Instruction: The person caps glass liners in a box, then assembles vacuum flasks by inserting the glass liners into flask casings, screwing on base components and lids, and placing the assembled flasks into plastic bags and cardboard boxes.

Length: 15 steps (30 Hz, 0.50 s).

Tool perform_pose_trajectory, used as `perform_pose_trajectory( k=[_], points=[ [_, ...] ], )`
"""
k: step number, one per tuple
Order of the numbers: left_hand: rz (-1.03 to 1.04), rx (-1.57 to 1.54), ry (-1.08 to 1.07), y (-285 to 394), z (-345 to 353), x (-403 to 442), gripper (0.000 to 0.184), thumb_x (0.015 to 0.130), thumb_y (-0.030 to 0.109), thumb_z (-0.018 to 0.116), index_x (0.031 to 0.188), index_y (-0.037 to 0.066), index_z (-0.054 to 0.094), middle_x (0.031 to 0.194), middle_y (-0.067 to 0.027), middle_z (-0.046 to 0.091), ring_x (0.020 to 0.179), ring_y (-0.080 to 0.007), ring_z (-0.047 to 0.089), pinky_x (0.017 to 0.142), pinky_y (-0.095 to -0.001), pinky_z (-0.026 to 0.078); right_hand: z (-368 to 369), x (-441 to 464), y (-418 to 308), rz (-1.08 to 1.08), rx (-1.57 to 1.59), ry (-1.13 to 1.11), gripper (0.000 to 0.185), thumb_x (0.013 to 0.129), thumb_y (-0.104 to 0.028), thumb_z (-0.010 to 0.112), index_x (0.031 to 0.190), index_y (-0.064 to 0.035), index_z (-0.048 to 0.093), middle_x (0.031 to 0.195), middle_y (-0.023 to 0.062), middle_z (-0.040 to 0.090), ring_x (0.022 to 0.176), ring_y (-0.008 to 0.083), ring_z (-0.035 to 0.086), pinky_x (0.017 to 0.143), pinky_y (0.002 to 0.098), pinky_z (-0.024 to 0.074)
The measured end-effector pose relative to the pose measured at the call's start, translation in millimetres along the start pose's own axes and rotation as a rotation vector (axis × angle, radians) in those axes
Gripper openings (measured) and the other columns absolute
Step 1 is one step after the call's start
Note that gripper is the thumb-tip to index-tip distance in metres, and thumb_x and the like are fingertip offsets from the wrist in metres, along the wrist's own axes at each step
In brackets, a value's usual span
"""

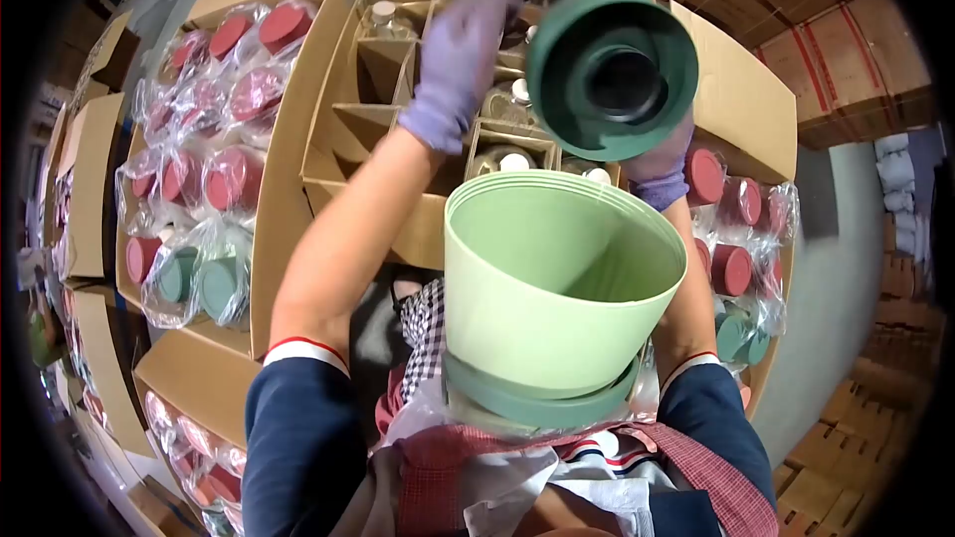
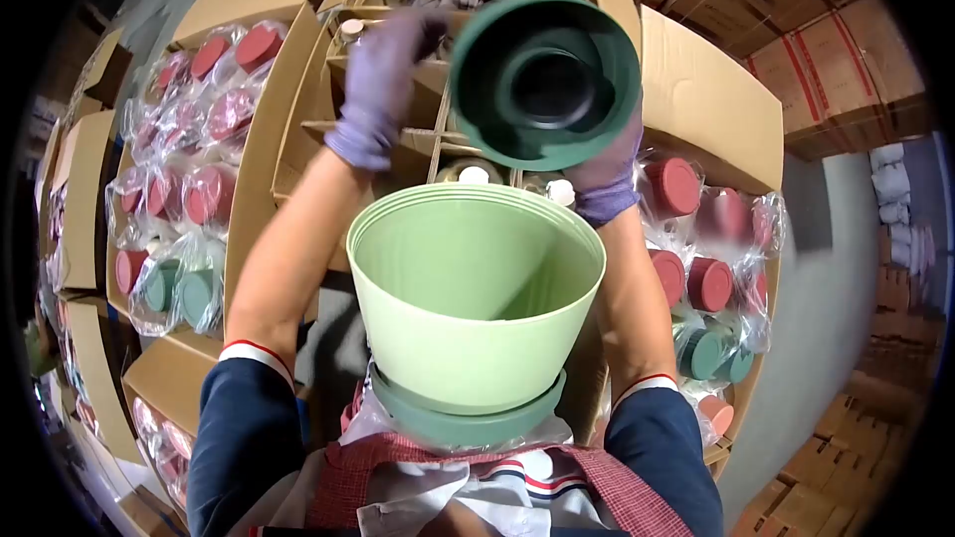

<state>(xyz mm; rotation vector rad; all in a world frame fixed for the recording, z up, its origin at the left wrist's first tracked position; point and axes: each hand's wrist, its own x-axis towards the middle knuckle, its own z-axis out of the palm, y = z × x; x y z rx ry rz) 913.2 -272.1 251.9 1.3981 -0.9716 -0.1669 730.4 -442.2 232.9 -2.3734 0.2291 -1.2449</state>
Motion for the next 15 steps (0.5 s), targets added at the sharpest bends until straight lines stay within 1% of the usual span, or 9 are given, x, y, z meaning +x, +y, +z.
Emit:
perform_pose_trajectory(
  k=[2, 3, 5, 7, 8, 10, 11, 14, 15],
  points=[
    [0.071, 0.569, -0.209, -86, 29, -43, 0.026, 0.090, 0.015, 0.054, 0.112, 0.004, 0.064, 0.106, -0.0148, 0.067, 0.099, -0.0295, 0.065, 0.087, -0.0397, 0.054, 5, -18, 32, 0.112, 0.092, 0.016, 0.058, 0.080, -0.020, 0.077, 0.129, -0.0006, 0.053, 0.127, 0.0142, 0.059, 0.114, 0.0260, 0.058, 0.100, 0.0360, 0.0461],
    [-0.230, 0.359, -0.319, -76, 46, -75, 0.025, 0.092, 0.027, 0.057, 0.104, 0.007, 0.066, 0.105, -0.0148, 0.065, 0.101, -0.0332, 0.064, 0.083, -0.0423, 0.053, 12, -18, 33, 0.371, 0.426, 0.012, 0.062, 0.074, -0.021, 0.081, 0.126, 0.0000, 0.055, 0.123, 0.0139, 0.062, 0.112, 0.0241, 0.060, 0.097, 0.0347, 0.0477],
    [-0.189, 0.932, -0.686, -140, 78, -135, 0.028, 0.089, 0.026, 0.061, 0.111, 0.010, 0.062, 0.112, -0.0129, 0.058, 0.106, -0.0353, 0.061, 0.085, -0.0472, 0.054, 18, -48, 61, 0.333, -0.094, -0.185, 0.055, 0.074, -0.017, 0.079, 0.122, -0.0020, 0.057, 0.120, 0.0138, 0.064, 0.111, 0.0223, 0.061, 0.095, 0.0350, 0.0490],
    [-0.241, 0.913, -0.644, -145, 83, -133, 0.036, 0.087, 0.026, 0.062, 0.120, 0.013, 0.056, 0.119, -0.0131, 0.051, 0.113, -0.0363, 0.055, 0.090, -0.0494, 0.052, 21, -75, 76, 0.519, -0.173, -0.397, 0.051, 0.074, -0.014, 0.078, 0.120, -0.0046, 0.058, 0.120, 0.0132, 0.063, 0.108, 0.0221, 0.062, 0.092, 0.0354, 0.0502],
    [-0.363, 0.953, -0.730, -136, 83, -122, 0.033, 0.089, 0.024, 0.061, 0.121, 0.014, 0.056, 0.120, -0.0142, 0.052, 0.112, -0.0356, 0.056, 0.095, -0.0501, 0.050, 24, -87, 83, 0.791, 0.233, -0.328, 0.045, 0.081, -0.026, 0.070, 0.120, -0.0065, 0.059, 0.121, 0.0116, 0.063, 0.108, 0.0220, 0.061, 0.091, 0.0376, 0.0499],
    [-0.210, 0.951, -0.712, -130, 66, -120, 0.040, 0.085, 0.032, 0.066, 0.119, 0.015, 0.057, 0.117, -0.0148, 0.054, 0.110, -0.0346, 0.057, 0.090, -0.0478, 0.052, 27, -112, 96, 1.327, 1.146, 0.286, 0.047, 0.093, -0.049, 0.053, 0.121, -0.0104, 0.061, 0.122, 0.0086, 0.062, 0.108, 0.0218, 0.059, 0.090, 0.0418, 0.0493],
    [-0.106, 0.930, -0.658, -113, 58, -111, 0.043, 0.083, 0.035, 0.069, 0.119, 0.016, 0.057, 0.115, -0.0149, 0.055, 0.108, -0.0341, 0.058, 0.086, -0.0469, 0.054, 18, -99, 84, 1.487, 1.140, 0.310, 0.051, 0.096, -0.054, 0.047, 0.120, -0.0115, 0.062, 0.122, 0.0074, 0.062, 0.108, 0.0221, 0.058, 0.090, 0.0427, 0.0488],
    [0.071, 0.845, -0.419, -40, 25, -77, 0.042, 0.077, 0.037, 0.072, 0.110, 0.014, 0.059, 0.093, -0.0138, 0.060, 0.091, -0.0322, 0.062, 0.084, -0.0412, 0.052, -9, -122, 88, 0.967, 0.442, 0.228, 0.041, 0.103, -0.040, 0.046, 0.117, -0.0042, 0.061, 0.107, 0.0042, 0.062, 0.097, 0.0150, 0.057, 0.082, 0.0282, 0.0473],
    [0.155, 0.747, -0.294, 5, 15, -63, 0.046, 0.075, 0.025, 0.077, 0.114, 0.006, 0.060, 0.094, -0.0176, 0.061, 0.092, -0.0331, 0.062, 0.083, -0.0422, 0.051, -20, -121, 62, 0.723, 0.312, 0.327, 0.036, 0.104, -0.036, 0.045, 0.115, -0.0051, 0.060, 0.099, 0.0000, 0.061, 0.088, 0.0104, 0.057, 0.078, 0.0227, 0.0466]
  ],
)
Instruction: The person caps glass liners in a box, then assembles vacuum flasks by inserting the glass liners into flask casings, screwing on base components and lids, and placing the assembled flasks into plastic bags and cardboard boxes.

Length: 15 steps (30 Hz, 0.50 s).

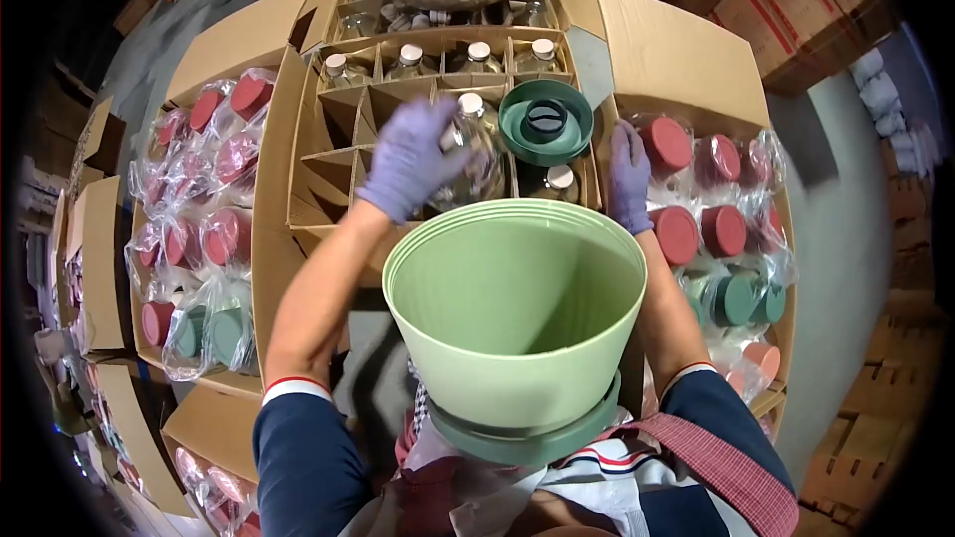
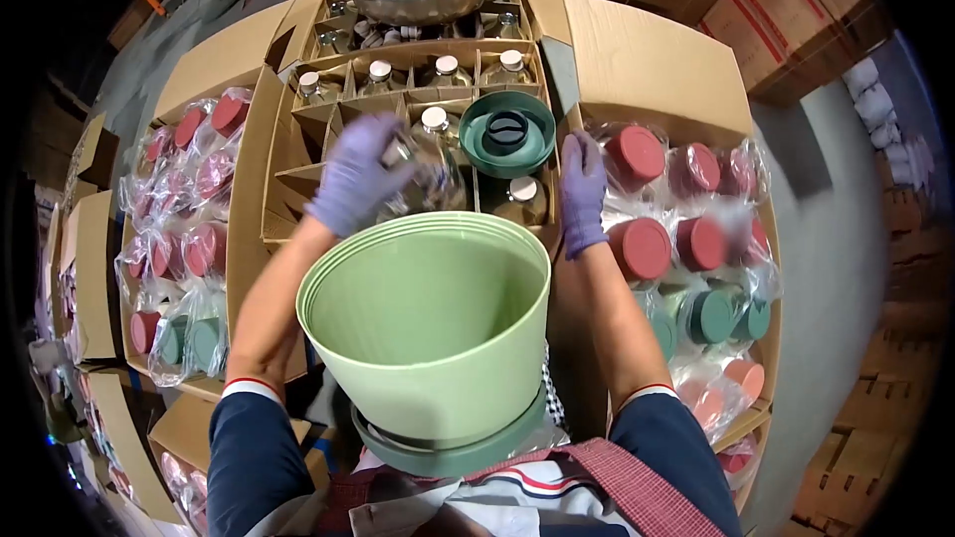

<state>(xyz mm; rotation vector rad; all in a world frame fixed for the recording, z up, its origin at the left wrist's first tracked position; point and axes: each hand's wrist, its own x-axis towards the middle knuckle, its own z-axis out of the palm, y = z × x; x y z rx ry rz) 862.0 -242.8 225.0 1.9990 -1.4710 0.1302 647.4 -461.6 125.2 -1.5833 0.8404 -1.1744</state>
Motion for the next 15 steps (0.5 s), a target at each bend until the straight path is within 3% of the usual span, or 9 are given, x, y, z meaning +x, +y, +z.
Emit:
perform_pose_trajectory(
  k=[1, 2, 4, 5, 7, 9, 12, 14, 15],
  points=[
    [0.139, 0.029, 0.178, 22, -36, 10, 0.048, 0.075, 0.020, 0.078, 0.116, 0.003, 0.060, 0.096, -0.0160, 0.062, 0.094, -0.0311, 0.062, 0.084, -0.0386, 0.051, -10, -15, -27, 0.142, 0.139, -0.109, 0.033, 0.102, -0.030, 0.053, 0.111, 0.0004, 0.063, 0.098, 0.0072, 0.066, 0.087, 0.0157, 0.060, 0.079, 0.0262, 0.0487],
    [0.109, -0.018, 0.233, 52, -75, 14, 0.051, 0.071, 0.016, 0.081, 0.116, 0.004, 0.061, 0.098, -0.0139, 0.063, 0.095, -0.0287, 0.063, 0.083, -0.0355, 0.052, -18, -18, -12, -0.136, -0.453, -0.427, 0.044, 0.098, -0.042, 0.057, 0.113, -0.0004, 0.062, 0.095, 0.0077, 0.067, 0.084, 0.0152, 0.063, 0.078, 0.0273, 0.0504],
    [0.285, -0.050, 0.443, 113, -135, 11, 0.045, 0.071, 0.025, 0.078, 0.111, 0.013, 0.063, 0.089, -0.0082, 0.059, 0.081, -0.0282, 0.060, 0.076, -0.0431, 0.050, 23, -55, -84, 0.962, 0.576, -0.625, 0.091, 0.085, -0.077, 0.048, 0.142, -0.0066, 0.043, 0.122, 0.0115, 0.061, 0.102, 0.0266, 0.062, 0.092, 0.0423, 0.0505],
    [0.362, 0.071, 0.349, 143, -155, -2, 0.048, 0.070, 0.028, 0.079, 0.113, 0.015, 0.063, 0.097, -0.0102, 0.059, 0.091, -0.0310, 0.059, 0.083, -0.0461, 0.048, 32, -57, -108, 0.850, 0.905, -0.942, 0.094, 0.086, -0.080, 0.039, 0.149, -0.0096, 0.033, 0.137, 0.0120, 0.052, 0.115, 0.0311, 0.058, 0.099, 0.0475, 0.0470],
    [0.549, 0.167, 0.080, 191, -182, -28, 0.053, 0.070, 0.034, 0.079, 0.118, 0.019, 0.063, 0.117, -0.0146, 0.056, 0.112, -0.0369, 0.052, 0.098, -0.0515, 0.040, 44, -59, -190, 0.649, 1.582, -1.109, 0.085, 0.091, -0.074, 0.038, 0.148, -0.0116, 0.036, 0.139, 0.0136, 0.051, 0.122, 0.0323, 0.055, 0.101, 0.0482, 0.0463],
    [0.579, 0.063, -0.022, 209, -199, -41, 0.063, 0.071, 0.042, 0.078, 0.127, 0.018, 0.060, 0.141, -0.0197, 0.044, 0.135, -0.0385, 0.037, 0.114, -0.0536, 0.022, 35, -56, -217, 0.557, 1.486, -1.033, 0.080, 0.093, -0.070, 0.039, 0.147, -0.0111, 0.038, 0.139, 0.0133, 0.052, 0.122, 0.0318, 0.054, 0.104, 0.0479, 0.0445],
    [0.286, -0.123, 0.565, 170, -214, -13, 0.078, 0.074, 0.044, 0.078, 0.134, 0.005, 0.048, 0.134, -0.0176, 0.050, 0.130, -0.0339, 0.044, 0.110, -0.0446, 0.033, 2, -73, -246, 0.535, 1.257, -0.916, 0.070, 0.098, -0.060, 0.041, 0.144, -0.0074, 0.041, 0.133, 0.0117, 0.056, 0.119, 0.0287, 0.056, 0.107, 0.0448, 0.0420],
    [-0.031, -0.997, 0.256, 163, -218, -18, 0.075, 0.078, 0.042, 0.075, 0.134, 0.002, 0.045, 0.126, -0.0137, 0.055, 0.124, -0.0290, 0.050, 0.107, -0.0387, 0.038, -22, -75, -215, 0.311, 0.741, -1.032, 0.064, 0.098, -0.060, 0.042, 0.132, -0.0068, 0.052, 0.120, 0.0059, 0.059, 0.110, 0.0194, 0.056, 0.101, 0.0360, 0.0429],
    [0.163, -0.973, 0.099, 144, -220, -20, 0.071, 0.085, 0.035, 0.070, 0.139, 0.000, 0.040, 0.129, -0.0113, 0.056, 0.121, -0.0231, 0.053, 0.106, -0.0366, 0.041, -37, -85, -216, 0.196, 0.505, -1.082, 0.065, 0.098, -0.062, 0.039, 0.128, -0.0074, 0.056, 0.121, 0.0037, 0.058, 0.109, 0.0150, 0.054, 0.099, 0.0318, 0.0421]
  ],
)
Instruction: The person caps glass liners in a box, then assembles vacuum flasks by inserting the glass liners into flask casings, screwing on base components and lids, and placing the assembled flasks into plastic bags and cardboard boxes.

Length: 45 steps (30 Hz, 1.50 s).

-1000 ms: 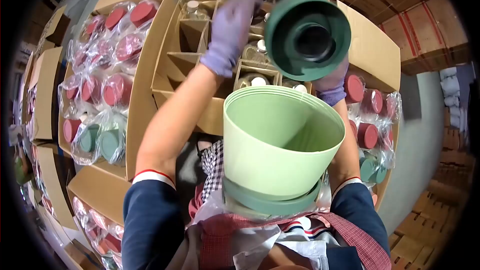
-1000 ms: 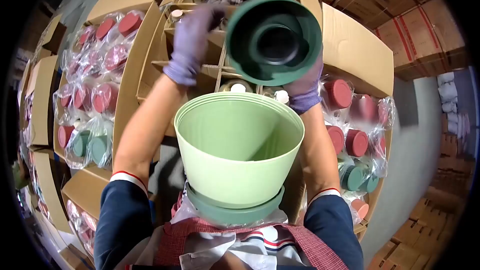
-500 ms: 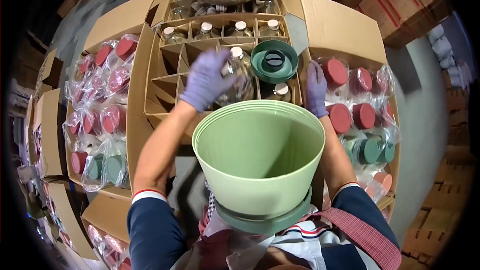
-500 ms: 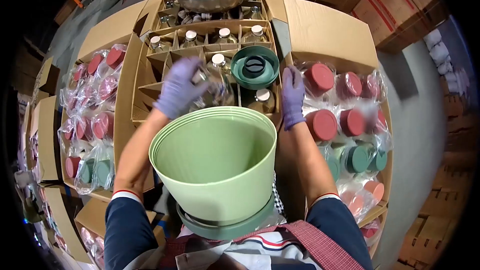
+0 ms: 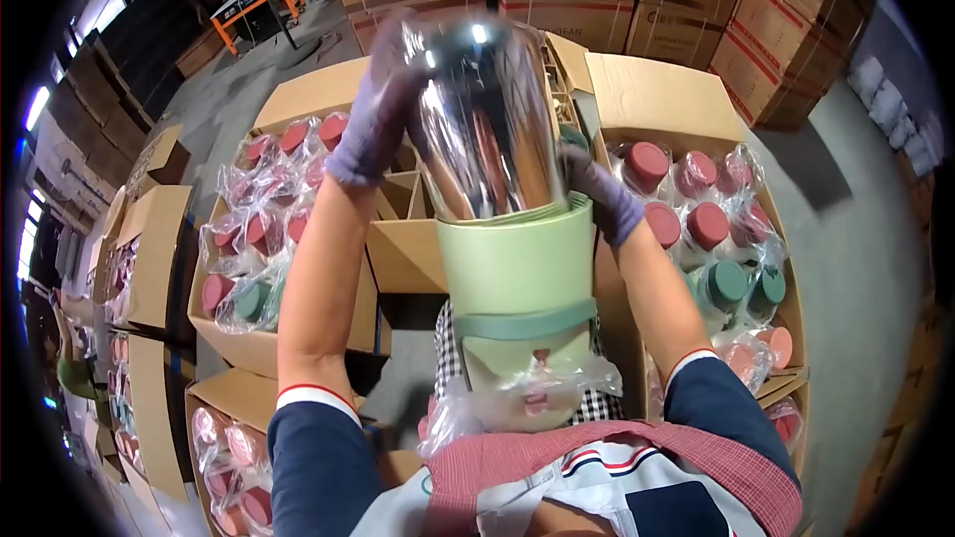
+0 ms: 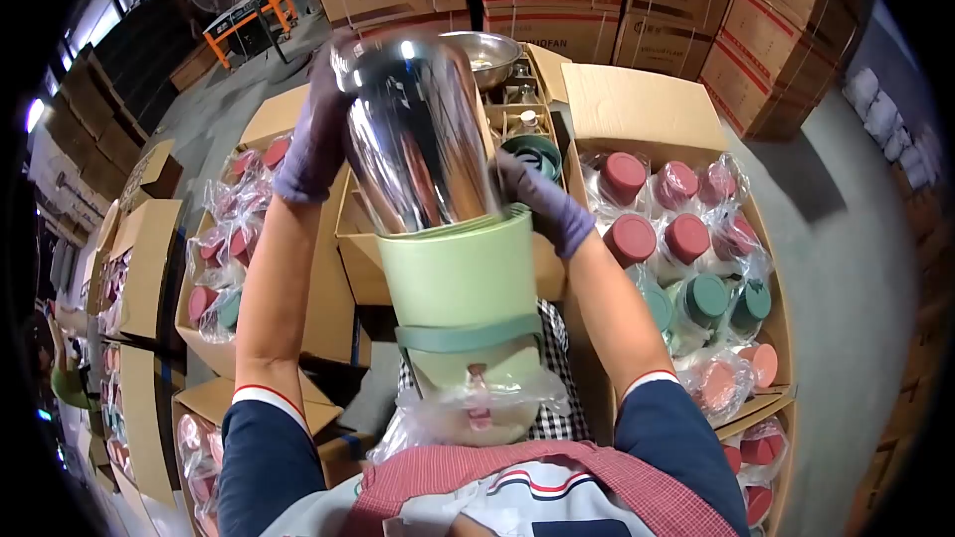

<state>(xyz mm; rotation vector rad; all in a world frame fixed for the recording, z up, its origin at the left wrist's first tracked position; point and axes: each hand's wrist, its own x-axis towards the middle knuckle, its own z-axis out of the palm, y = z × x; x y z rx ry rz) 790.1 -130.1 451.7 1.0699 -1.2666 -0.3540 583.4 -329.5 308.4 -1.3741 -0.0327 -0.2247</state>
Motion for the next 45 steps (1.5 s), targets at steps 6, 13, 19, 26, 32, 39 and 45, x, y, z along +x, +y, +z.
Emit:
perform_pose_trajectory(
  k=[6, 13, 19, 26, 32, 39, 45],
  points=[
    [-0.497, -0.087, -0.548, -44, 33, -59, 0.071, 0.084, 0.017, 0.070, 0.146, 0.001, 0.040, 0.136, -0.0103, 0.055, 0.125, -0.0181, 0.050, 0.107, -0.0325, 0.039, 41, -43, 45, -0.181, 0.086, 0.366, 0.071, 0.097, -0.065, 0.037, 0.138, -0.0074, 0.048, 0.132, 0.0095, 0.054, 0.119, 0.0178, 0.053, 0.104, 0.0312, 0.0409],
    [-0.636, 1.197, -1.099, -46, 69, -16, 0.054, 0.088, 0.041, 0.063, 0.125, 0.002, 0.059, 0.099, -0.0215, 0.066, 0.088, -0.0358, 0.066, 0.079, -0.0417, 0.053, 16, 1, 73, -0.162, 0.166, 0.201, 0.085, 0.096, -0.068, 0.031, 0.149, -0.0009, 0.033, 0.140, 0.0177, 0.049, 0.129, 0.0268, 0.050, 0.111, 0.0374, 0.0369],
    [-0.135, 0.421, -0.909, -92, 27, -12, 0.057, 0.081, 0.037, 0.073, 0.124, 0.002, 0.060, 0.100, -0.0155, 0.068, 0.092, -0.0271, 0.068, 0.082, -0.0370, 0.054, -135, 121, 142, 0.005, -1.266, 0.605, 0.066, 0.086, -0.052, 0.060, 0.140, -0.0154, 0.048, 0.146, 0.0212, 0.040, 0.133, 0.0432, 0.040, 0.110, 0.0531, 0.0313],
    [-0.355, 0.393, -0.200, -167, -2, 22, 0.063, 0.083, 0.033, 0.073, 0.132, 0.001, 0.053, 0.115, -0.0158, 0.065, 0.106, -0.0221, 0.063, 0.089, -0.0330, 0.050, -165, 155, 139, 0.134, -1.078, 0.322, 0.054, 0.082, -0.030, 0.070, 0.132, -0.0184, 0.052, 0.137, 0.0164, 0.050, 0.115, 0.0326, 0.057, 0.099, 0.0394, 0.0473],
    [0.445, 1.068, -0.401, -150, 36, 55, 0.061, 0.081, 0.020, 0.072, 0.138, 0.012, 0.053, 0.145, -0.0202, 0.045, 0.136, -0.0412, 0.039, 0.113, -0.0529, 0.027, -110, 142, 16, -0.283, -0.146, 0.250, 0.054, 0.090, -0.029, 0.068, 0.134, -0.0022, 0.049, 0.135, 0.0110, 0.055, 0.117, 0.0221, 0.058, 0.098, 0.0353, 0.0488],
    [0.286, 0.764, -0.335, -135, 27, 50, 0.088, 0.063, 0.025, 0.087, 0.138, 0.000, 0.048, 0.137, -0.0229, 0.052, 0.131, -0.0395, 0.047, 0.110, -0.0475, 0.036, -92, 113, -4, -0.038, -0.075, 0.098, 0.054, 0.099, -0.041, 0.048, 0.136, -0.0014, 0.048, 0.133, 0.0158, 0.055, 0.111, 0.0237, 0.062, 0.085, 0.0316, 0.0545],
    [-0.481, -0.309, -0.137, -138, -37, 10, 0.079, 0.057, 0.021, 0.082, 0.128, -0.004, 0.058, 0.117, -0.0132, 0.068, 0.097, -0.0231, 0.068, 0.090, -0.0334, 0.052, -64, 99, 14, -0.025, 0.201, 0.287, 0.090, 0.097, -0.068, 0.020, 0.127, 0.0103, 0.052, 0.130, 0.0209, 0.057, 0.114, 0.0296, 0.059, 0.099, 0.0410, 0.0476]
  ],
)
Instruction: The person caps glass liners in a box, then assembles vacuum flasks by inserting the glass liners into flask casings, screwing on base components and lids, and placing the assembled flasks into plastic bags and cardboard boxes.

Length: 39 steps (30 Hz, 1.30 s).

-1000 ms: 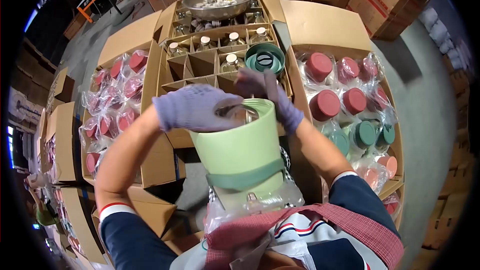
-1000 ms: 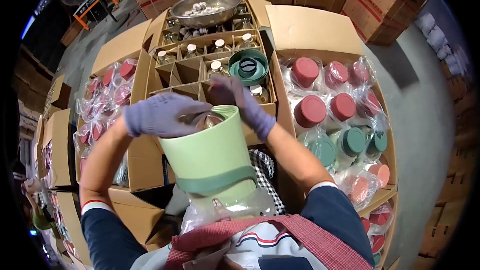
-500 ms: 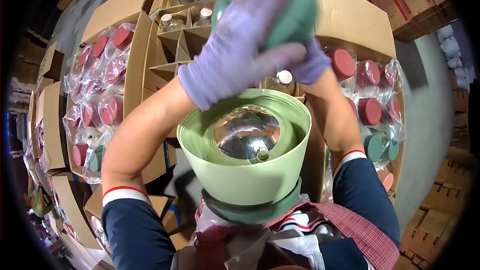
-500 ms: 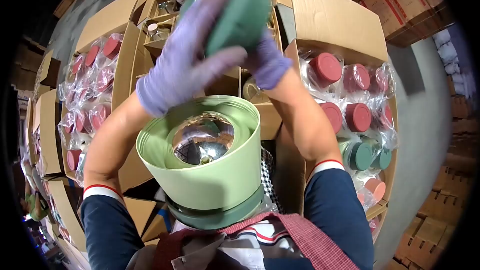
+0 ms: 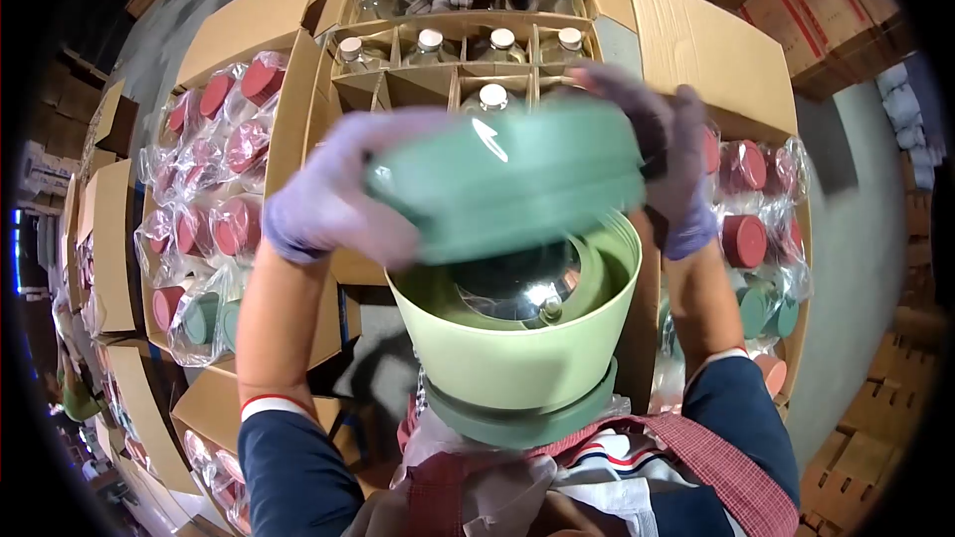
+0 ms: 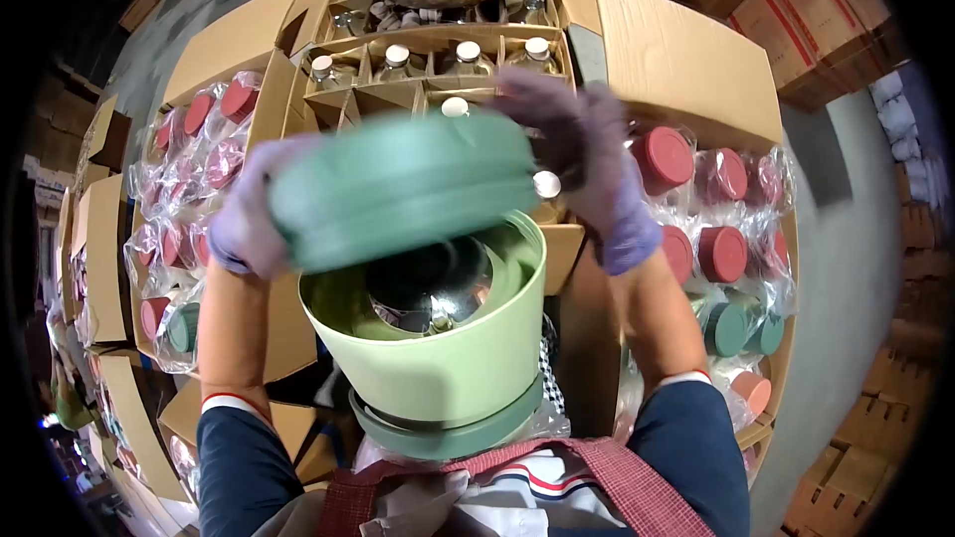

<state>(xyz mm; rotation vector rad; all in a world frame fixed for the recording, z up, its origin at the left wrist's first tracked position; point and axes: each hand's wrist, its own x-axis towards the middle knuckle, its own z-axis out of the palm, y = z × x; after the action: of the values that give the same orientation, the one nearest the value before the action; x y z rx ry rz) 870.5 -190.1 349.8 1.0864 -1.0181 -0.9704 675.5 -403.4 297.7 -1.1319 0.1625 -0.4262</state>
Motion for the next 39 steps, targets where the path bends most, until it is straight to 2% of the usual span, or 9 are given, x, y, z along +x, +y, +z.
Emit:
perform_pose_trajectory(
  k=[2, 10, 18, 22, 28, 30, 34, 36, 39],
  points=[
    [0.112, 0.360, -0.264, 3, 9, 1, 0.069, 0.052, 0.019, 0.079, 0.116, -0.002, 0.067, 0.113, -0.0142, 0.070, 0.094, -0.0242, 0.068, 0.086, -0.0329, 0.052, 14, -10, 16, 0.006, -0.007, -0.147, 0.087, 0.097, -0.068, 0.020, 0.122, 0.0052, 0.059, 0.129, 0.0208, 0.059, 0.118, 0.0294, 0.058, 0.107, 0.0404, 0.0403],
    [0.395, 0.769, -0.171, 12, 54, -28, 0.062, 0.046, 0.033, 0.087, 0.096, -0.002, 0.070, 0.092, -0.0148, 0.070, 0.088, -0.0339, 0.069, 0.081, -0.0387, 0.054, 20, -17, 53, -0.195, 0.049, -0.204, 0.063, 0.105, -0.040, 0.024, 0.096, 0.0029, 0.069, 0.117, 0.0215, 0.066, 0.111, 0.0306, 0.063, 0.106, 0.0390, 0.0422],
    [0.214, 0.113, 0.065, -15, 67, -71, 0.044, 0.079, 0.034, 0.066, 0.099, -0.005, 0.066, 0.098, -0.0182, 0.070, 0.094, -0.0310, 0.067, 0.091, -0.0419, 0.050, 51, -79, -11, -0.486, -0.334, -0.096, 0.045, 0.104, -0.032, 0.040, 0.094, 0.0025, 0.067, 0.108, 0.0156, 0.069, 0.100, 0.0273, 0.065, 0.095, 0.0357, 0.0480],
    [0.331, 0.617, 0.134, -11, 102, -92, 0.043, 0.087, 0.036, 0.058, 0.099, -0.005, 0.067, 0.099, -0.0157, 0.069, 0.098, -0.0293, 0.065, 0.089, -0.0402, 0.050, 53, -112, 4, -0.373, -0.343, -0.058, 0.041, 0.104, -0.026, 0.040, 0.093, 0.0039, 0.067, 0.099, 0.0137, 0.069, 0.097, 0.0273, 0.066, 0.092, 0.0359, 0.0485],
    [0.368, 0.070, -0.034, -8, 79, -101, 0.040, 0.096, 0.035, 0.049, 0.088, -0.002, 0.061, 0.093, -0.0185, 0.067, 0.092, -0.0328, 0.063, 0.088, -0.0415, 0.049, 123, -152, -56, -0.719, -0.855, -0.059, 0.026, 0.096, -0.022, 0.056, 0.091, -0.0011, 0.069, 0.096, 0.0143, 0.071, 0.092, 0.0268, 0.068, 0.085, 0.0372, 0.0510],
    [0.241, 0.415, 0.069, 21, 87, -105, 0.049, 0.099, 0.039, 0.039, 0.093, 0.000, 0.069, 0.087, -0.0130, 0.070, 0.084, -0.0211, 0.066, 0.078, -0.0316, 0.052, 120, -151, -57, -0.700, -0.629, -0.142, 0.027, 0.096, -0.026, 0.055, 0.093, -0.0033, 0.070, 0.105, 0.0131, 0.070, 0.100, 0.0225, 0.067, 0.088, 0.0350, 0.0501],
    [0.254, 0.414, 0.022, 60, 143, -124, 0.023, 0.092, 0.016, 0.057, 0.104, 0.000, 0.069, 0.094, -0.0065, 0.068, 0.089, -0.0139, 0.064, 0.080, -0.0275, 0.051, 97, -145, -58, -0.319, -0.385, -0.193, 0.037, 0.096, -0.031, 0.052, 0.103, 0.0008, 0.069, 0.118, 0.0136, 0.067, 0.109, 0.0237, 0.063, 0.095, 0.0324, 0.0475],
    [0.033, 0.173, -0.020, 89, 136, -143, 0.037, 0.092, 0.026, 0.053, 0.104, -0.006, 0.066, 0.100, -0.0112, 0.067, 0.092, -0.0190, 0.062, 0.084, -0.0295, 0.049, 128, -182, -89, -0.427, -0.619, -0.240, 0.028, 0.093, -0.023, 0.056, 0.100, 0.0011, 0.070, 0.113, 0.0161, 0.068, 0.107, 0.0260, 0.064, 0.094, 0.0359, 0.0483],
    [0.195, 0.822, -0.384, 150, 156, -152, 0.027, 0.089, 0.023, 0.064, 0.106, 0.003, 0.069, 0.099, -0.0105, 0.064, 0.092, -0.0214, 0.063, 0.080, -0.0328, 0.050, 158, -219, -109, -0.677, -0.706, -0.331, 0.022, 0.090, -0.018, 0.060, 0.097, 0.0006, 0.070, 0.109, 0.0204, 0.068, 0.106, 0.0344, 0.064, 0.095, 0.0390, 0.0480]
  ],
)
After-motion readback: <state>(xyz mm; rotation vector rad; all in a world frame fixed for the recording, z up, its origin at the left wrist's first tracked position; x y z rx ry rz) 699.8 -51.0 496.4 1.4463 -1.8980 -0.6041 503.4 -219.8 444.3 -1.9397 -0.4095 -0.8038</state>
